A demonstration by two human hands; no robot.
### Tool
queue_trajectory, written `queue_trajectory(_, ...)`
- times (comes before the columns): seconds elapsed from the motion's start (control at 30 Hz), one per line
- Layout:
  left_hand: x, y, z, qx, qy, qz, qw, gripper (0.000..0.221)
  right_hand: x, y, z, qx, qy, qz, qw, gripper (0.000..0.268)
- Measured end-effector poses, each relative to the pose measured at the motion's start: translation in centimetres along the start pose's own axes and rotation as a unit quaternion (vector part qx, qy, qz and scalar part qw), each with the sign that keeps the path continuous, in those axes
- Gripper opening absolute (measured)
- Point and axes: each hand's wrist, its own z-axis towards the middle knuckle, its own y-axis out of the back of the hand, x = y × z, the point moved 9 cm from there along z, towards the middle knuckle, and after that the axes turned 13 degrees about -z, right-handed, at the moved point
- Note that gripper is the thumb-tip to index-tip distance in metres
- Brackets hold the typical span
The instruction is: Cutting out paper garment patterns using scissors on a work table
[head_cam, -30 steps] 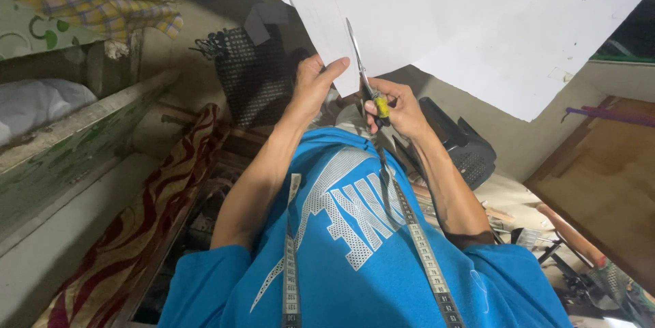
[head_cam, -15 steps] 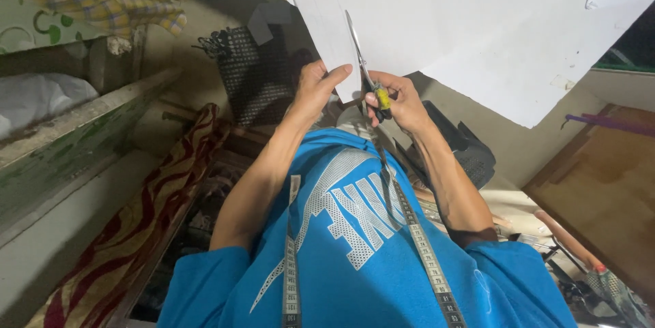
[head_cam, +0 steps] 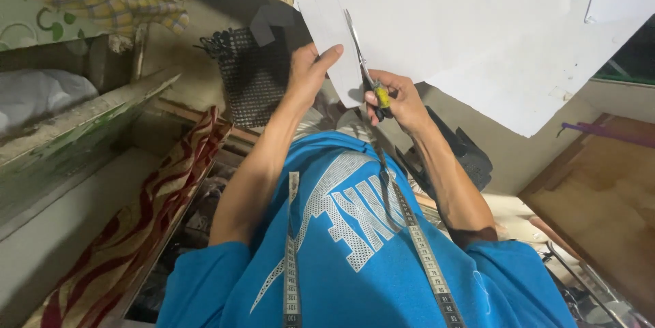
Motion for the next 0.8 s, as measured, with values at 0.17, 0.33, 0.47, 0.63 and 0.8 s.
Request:
queue_trajectory(0.17, -1.6, -0.5, -0.9, 0.009, -0.008, 0.0, 1.0, 0.029, -0.3, 0.1, 0.5, -0.002, -0.004, 0.008, 1.0, 0.053)
queue_trajectory(0.33, -1.2, -0.4, -0.9, 0.007, -0.006, 0.001, 1.0, 0.029, 0.8, -0.6, -0.1, 0.006, -0.009, -0.008, 1.0, 0.051)
queue_trajectory(0.47, -1.9, -0.5, -1.4, 0.011, -0.004, -0.004, 1.0, 0.027, 0.8, -0.6, -0.1, 0.01, -0.027, 0.002, 1.0, 0.051)
queue_trajectory(0.63, -1.6, -0.5, -1.7, 0.014, 0.003, -0.015, 1.0, 0.027, 0.2, -0.3, 0.8, -0.001, -0.03, 0.013, 0.999, 0.051)
queue_trajectory(0.8, -1.6, -0.5, -1.8, 0.01, 0.009, -0.026, 1.0, 0.028, 0.5, -0.5, 1.1, 0.004, -0.027, 0.008, 1.0, 0.054)
